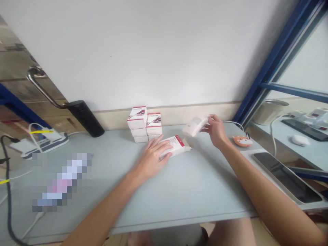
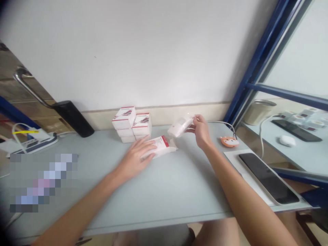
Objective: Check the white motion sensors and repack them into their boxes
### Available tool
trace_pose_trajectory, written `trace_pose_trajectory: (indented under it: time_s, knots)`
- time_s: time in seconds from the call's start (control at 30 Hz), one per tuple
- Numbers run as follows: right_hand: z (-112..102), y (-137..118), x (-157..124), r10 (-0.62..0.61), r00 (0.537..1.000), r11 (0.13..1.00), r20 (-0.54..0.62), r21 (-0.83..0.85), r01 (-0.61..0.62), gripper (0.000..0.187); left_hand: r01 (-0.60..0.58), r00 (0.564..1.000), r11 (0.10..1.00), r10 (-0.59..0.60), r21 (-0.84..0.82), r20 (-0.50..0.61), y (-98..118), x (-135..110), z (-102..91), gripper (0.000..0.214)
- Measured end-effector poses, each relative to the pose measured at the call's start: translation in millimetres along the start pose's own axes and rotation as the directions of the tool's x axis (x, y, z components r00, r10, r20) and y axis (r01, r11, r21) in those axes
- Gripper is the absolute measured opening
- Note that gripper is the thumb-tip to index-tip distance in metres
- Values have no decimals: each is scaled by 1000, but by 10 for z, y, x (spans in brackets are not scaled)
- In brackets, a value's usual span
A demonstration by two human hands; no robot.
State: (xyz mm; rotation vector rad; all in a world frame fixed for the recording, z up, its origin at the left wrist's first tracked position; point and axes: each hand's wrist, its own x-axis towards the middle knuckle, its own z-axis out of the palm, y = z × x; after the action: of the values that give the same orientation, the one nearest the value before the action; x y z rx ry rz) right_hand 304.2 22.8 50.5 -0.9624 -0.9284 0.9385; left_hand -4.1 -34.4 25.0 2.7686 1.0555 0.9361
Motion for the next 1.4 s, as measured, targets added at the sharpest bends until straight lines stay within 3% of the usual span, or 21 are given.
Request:
trace_pose_trajectory:
  time_s: [0.1, 0.2, 0.27, 0.33, 0.43, 0.57, 0.67, 0.77, 1.07, 1.23, 1.4]
  knots:
    - [113, -47, -46, 50, 999, 989, -7, 139, -48, 30, 84, 994, 996, -86, -39, -68, 84, 4, 10, 44]
    - [331, -83, -216, 117, 989, 973, 92, 187, -133, 26, 185, 953, 967, -220, -174, -210, 170, 2, 36, 64]
    - [484, -96, -379, 167, 967, 967, 192, 159, -198, 28, 189, 941, 949, -248, -251, -230, 190, -7, 59, 69]
    - [600, -110, -540, 211, 915, 964, 345, 81, -253, 31, 166, 938, 941, -243, -295, -246, 183, -16, 80, 67]
    - [661, -146, -688, 177, 862, 982, 475, -35, -183, 33, 198, 908, 900, -318, -389, -274, 167, -9, 84, 55]
    - [605, -195, -680, 67, 883, 981, 465, -194, 28, 41, 295, 793, 680, -566, -671, -225, 205, 59, 14, 48]
    - [572, -207, -635, 68, 868, 937, 492, -331, 114, 40, 336, 741, 425, -670, -840, -43, 267, 122, -77, 48]
    - [572, -203, -621, 49, 872, 928, 488, -345, 141, 34, 340, 761, 232, -637, -911, 122, 328, 164, -163, 41]
    - [599, -234, -658, 33, 905, 995, 424, -101, 12, 34, 315, 849, -112, -411, -942, 333, 326, 174, -230, 39]
    - [612, -323, -688, -23, 916, 1000, 401, -2, 26, 32, 398, 814, -292, -325, -870, 481, 318, 183, -282, 56]
    - [615, -398, -676, -62, 954, 985, 294, 174, 10, 22, 452, 792, -355, -262, -818, 551, 332, 178, -280, 67]
